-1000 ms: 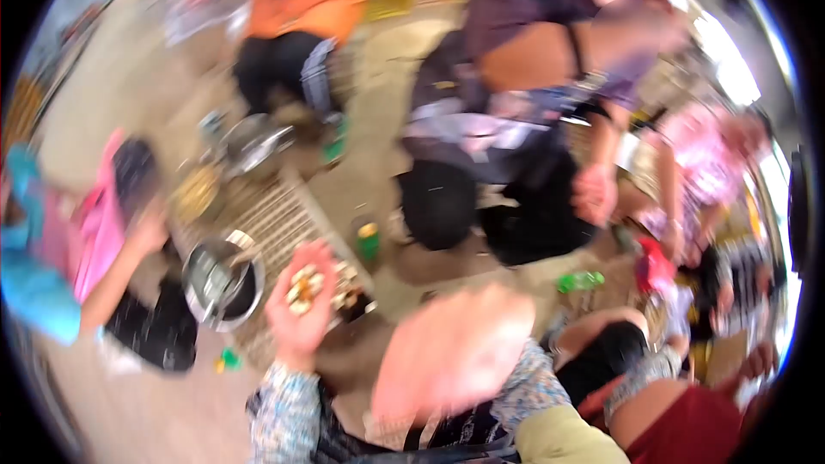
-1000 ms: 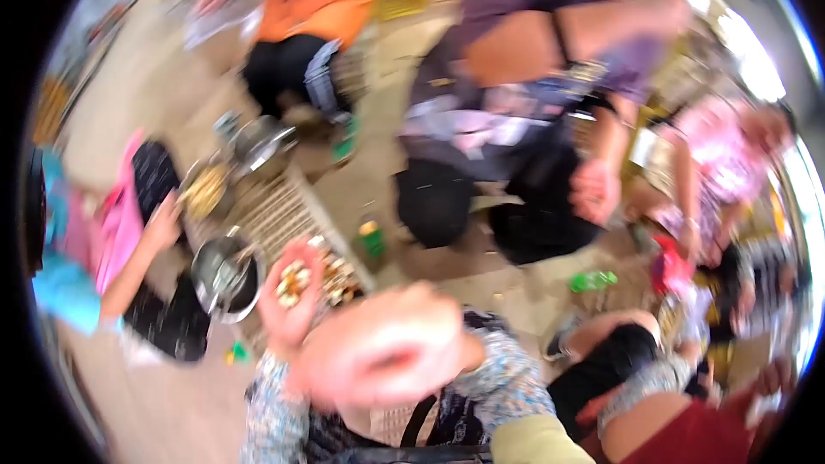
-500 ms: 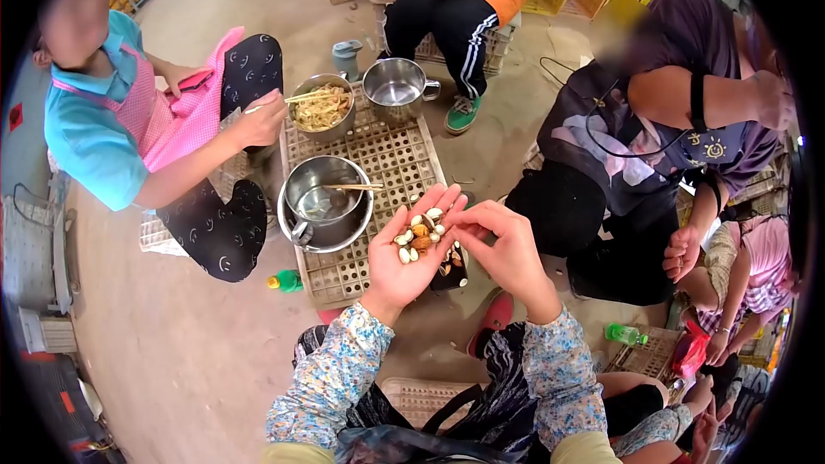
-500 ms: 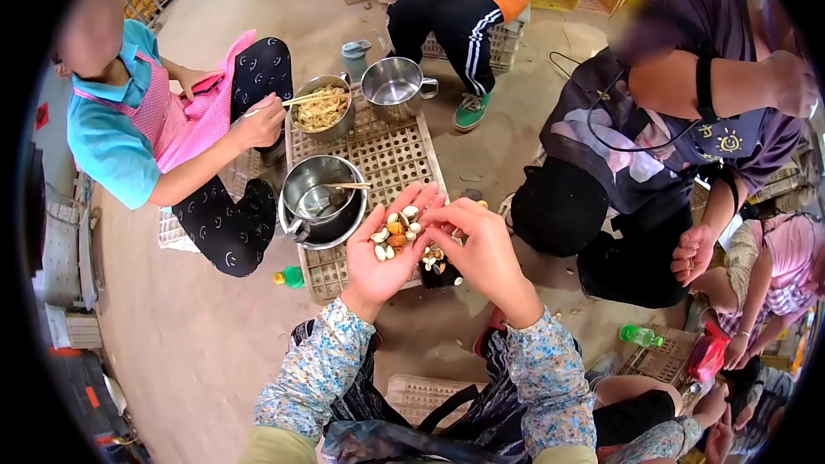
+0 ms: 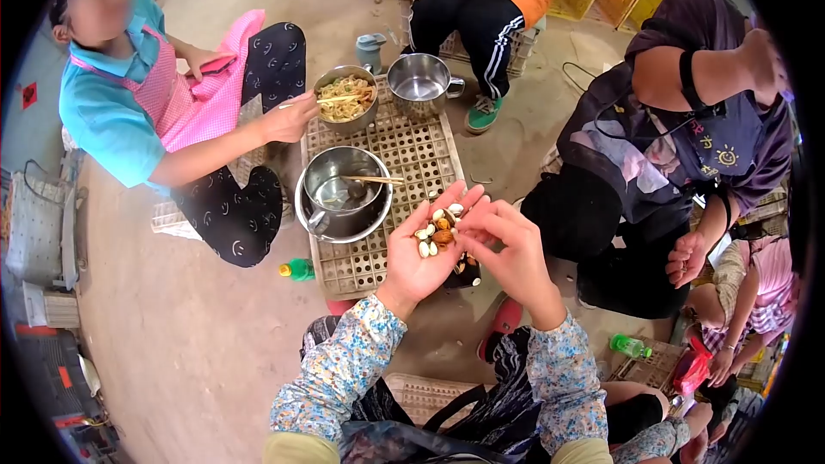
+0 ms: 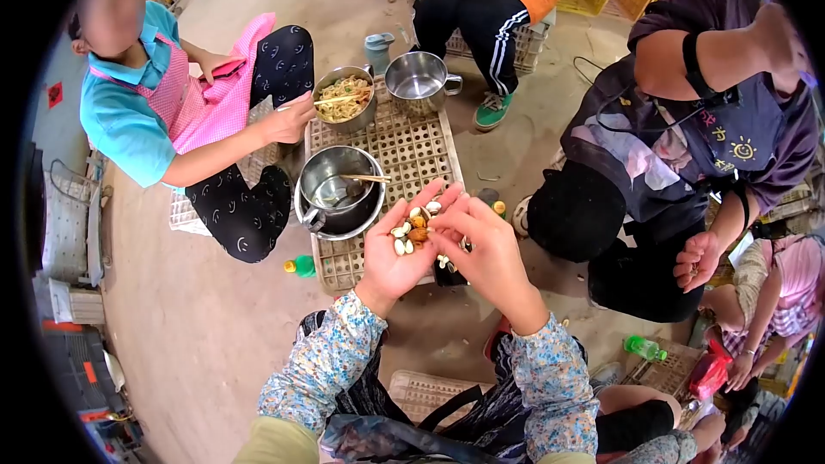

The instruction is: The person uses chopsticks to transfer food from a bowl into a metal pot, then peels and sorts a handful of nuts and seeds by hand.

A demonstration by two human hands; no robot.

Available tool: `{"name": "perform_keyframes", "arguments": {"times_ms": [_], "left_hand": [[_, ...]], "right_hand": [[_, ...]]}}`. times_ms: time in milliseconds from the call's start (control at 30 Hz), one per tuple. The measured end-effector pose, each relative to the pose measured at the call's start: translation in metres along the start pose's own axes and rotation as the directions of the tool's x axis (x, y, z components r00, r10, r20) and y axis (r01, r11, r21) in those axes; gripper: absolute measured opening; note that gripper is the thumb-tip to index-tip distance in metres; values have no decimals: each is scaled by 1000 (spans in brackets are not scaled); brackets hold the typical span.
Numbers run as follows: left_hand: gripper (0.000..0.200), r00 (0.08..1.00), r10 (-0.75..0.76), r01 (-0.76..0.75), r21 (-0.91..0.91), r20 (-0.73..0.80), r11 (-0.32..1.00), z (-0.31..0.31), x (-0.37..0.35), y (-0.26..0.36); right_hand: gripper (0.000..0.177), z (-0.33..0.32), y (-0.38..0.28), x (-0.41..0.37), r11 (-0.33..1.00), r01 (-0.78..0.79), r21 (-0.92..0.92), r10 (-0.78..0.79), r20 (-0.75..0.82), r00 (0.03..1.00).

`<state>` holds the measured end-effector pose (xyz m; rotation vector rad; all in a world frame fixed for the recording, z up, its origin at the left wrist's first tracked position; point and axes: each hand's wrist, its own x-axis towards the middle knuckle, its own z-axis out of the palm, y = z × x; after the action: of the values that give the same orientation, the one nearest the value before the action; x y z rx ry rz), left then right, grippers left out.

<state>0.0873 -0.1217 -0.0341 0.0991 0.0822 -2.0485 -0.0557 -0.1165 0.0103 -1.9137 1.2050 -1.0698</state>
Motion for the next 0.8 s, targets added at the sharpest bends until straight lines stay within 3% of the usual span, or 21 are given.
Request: {"name": "perform_keyframes", "arguments": {"times_ms": [133, 300, 367, 467, 533, 600, 667, 733, 800], "left_hand": [[49, 1000, 10, -10, -4, -6, 1000, -2, 1, 0], [48, 1000, 25, -25, -13, -17, 1000, -7, 4, 3], [47, 997, 64, -64, 11, -39, 998, -7, 4, 6], [44, 986, 131, -137, -52, -105, 989, -7, 5, 17], [44, 984, 148, -153, -53, -98, 987, -7, 3, 21], [44, 984, 158, -163, -52, -85, 985, -6, 4, 22], [43, 988, 137, -142, -74, -73, 987, -4, 5, 22], [44, 990, 129, -133, -62, -62, 989, -3, 4, 22], [44, 991, 122, -124, -54, -49, 991, -4, 5, 19]], "right_hand": [[15, 12, 6, -6, 998, -61, -25, 63, 106, 992], [15, 16, 5, -5, 995, -75, -60, 79, 76, 994], [13, 12, 7, -2, 999, -46, 18, 45, 13, 999], [10, -4, 10, 4, 982, -169, 80, 175, -81, 981], [11, -7, 24, 2, 975, -222, 20, 222, -47, 974], [12, 1, 46, -5, 955, -295, -17, 295, 113, 949], [15, 8, 44, -5, 971, -233, -46, 237, 104, 966], [19, 9, 26, 4, 995, -104, 2, 104, -83, 991], [22, 10, 19, 8, 998, -60, 17, 62, -100, 993]]}}
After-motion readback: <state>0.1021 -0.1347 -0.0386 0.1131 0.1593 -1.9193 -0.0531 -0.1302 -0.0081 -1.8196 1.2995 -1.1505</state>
